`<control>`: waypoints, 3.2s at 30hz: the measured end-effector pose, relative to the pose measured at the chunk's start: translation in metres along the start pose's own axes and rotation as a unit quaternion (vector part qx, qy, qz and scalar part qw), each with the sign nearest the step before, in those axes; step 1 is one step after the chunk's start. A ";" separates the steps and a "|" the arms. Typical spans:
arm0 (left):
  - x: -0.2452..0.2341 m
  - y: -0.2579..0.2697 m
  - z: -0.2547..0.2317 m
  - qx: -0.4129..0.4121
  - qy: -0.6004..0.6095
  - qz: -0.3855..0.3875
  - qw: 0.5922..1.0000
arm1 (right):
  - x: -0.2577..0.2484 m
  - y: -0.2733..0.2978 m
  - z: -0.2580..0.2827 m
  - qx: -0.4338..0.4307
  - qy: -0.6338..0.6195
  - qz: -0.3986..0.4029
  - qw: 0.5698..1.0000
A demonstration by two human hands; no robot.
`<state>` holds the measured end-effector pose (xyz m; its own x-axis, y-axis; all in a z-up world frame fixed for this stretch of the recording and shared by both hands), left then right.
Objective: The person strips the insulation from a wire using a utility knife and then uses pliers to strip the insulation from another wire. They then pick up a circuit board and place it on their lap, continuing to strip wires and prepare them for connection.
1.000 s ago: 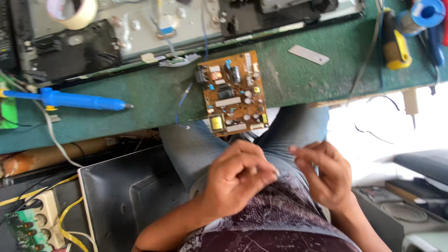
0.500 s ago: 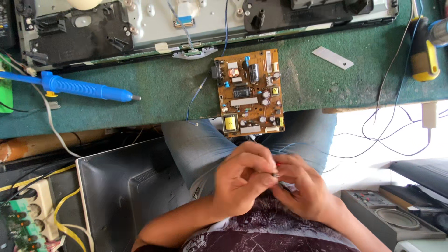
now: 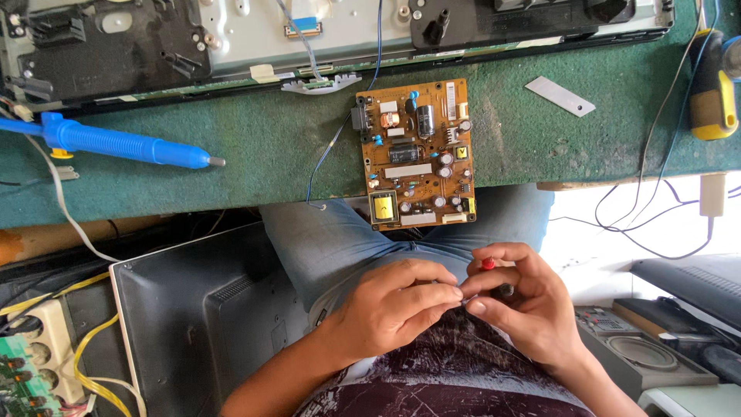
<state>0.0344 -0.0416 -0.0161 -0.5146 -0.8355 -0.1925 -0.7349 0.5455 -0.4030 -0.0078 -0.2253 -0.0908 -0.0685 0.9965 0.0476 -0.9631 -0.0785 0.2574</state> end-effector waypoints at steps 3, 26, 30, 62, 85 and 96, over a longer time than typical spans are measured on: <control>0.001 0.002 -0.004 0.020 -0.012 0.015 1.000 | 0.003 -0.002 -0.007 0.040 -0.044 -0.004 0.998; 0.037 0.036 0.087 -0.221 0.527 -0.181 0.800 | 0.016 0.000 0.007 -0.111 0.074 0.004 0.991; 0.039 0.038 0.091 -0.234 0.509 -0.184 0.807 | 0.022 -0.003 0.026 -0.168 0.132 0.007 0.977; 0.043 0.034 0.096 -0.191 0.498 -0.232 0.813 | 0.017 -0.015 0.062 -0.249 0.149 -0.094 0.952; 0.046 0.028 0.093 -0.210 0.502 -0.185 0.819 | 0.012 -0.011 0.056 -0.223 0.216 -0.083 0.947; 0.046 0.038 0.106 -0.241 0.527 -0.213 0.787 | 0.017 -0.009 0.058 -0.249 0.217 -0.046 0.943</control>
<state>0.0294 -0.0660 -0.1352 -0.0713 -0.5693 0.8191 -0.8913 0.4050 0.2039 0.0144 -0.2092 -0.0363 0.0254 0.9245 -0.3803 -0.9657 -0.0757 -0.2485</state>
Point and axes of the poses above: each hand's wrist, its own y-axis away from the middle knuckle, its own x-axis out of the palm, z = x × y, the point moved 9 cm from there along -y, towards the middle knuckle, and after that the axes turned 4 degrees about y, right-handed, at the moved point
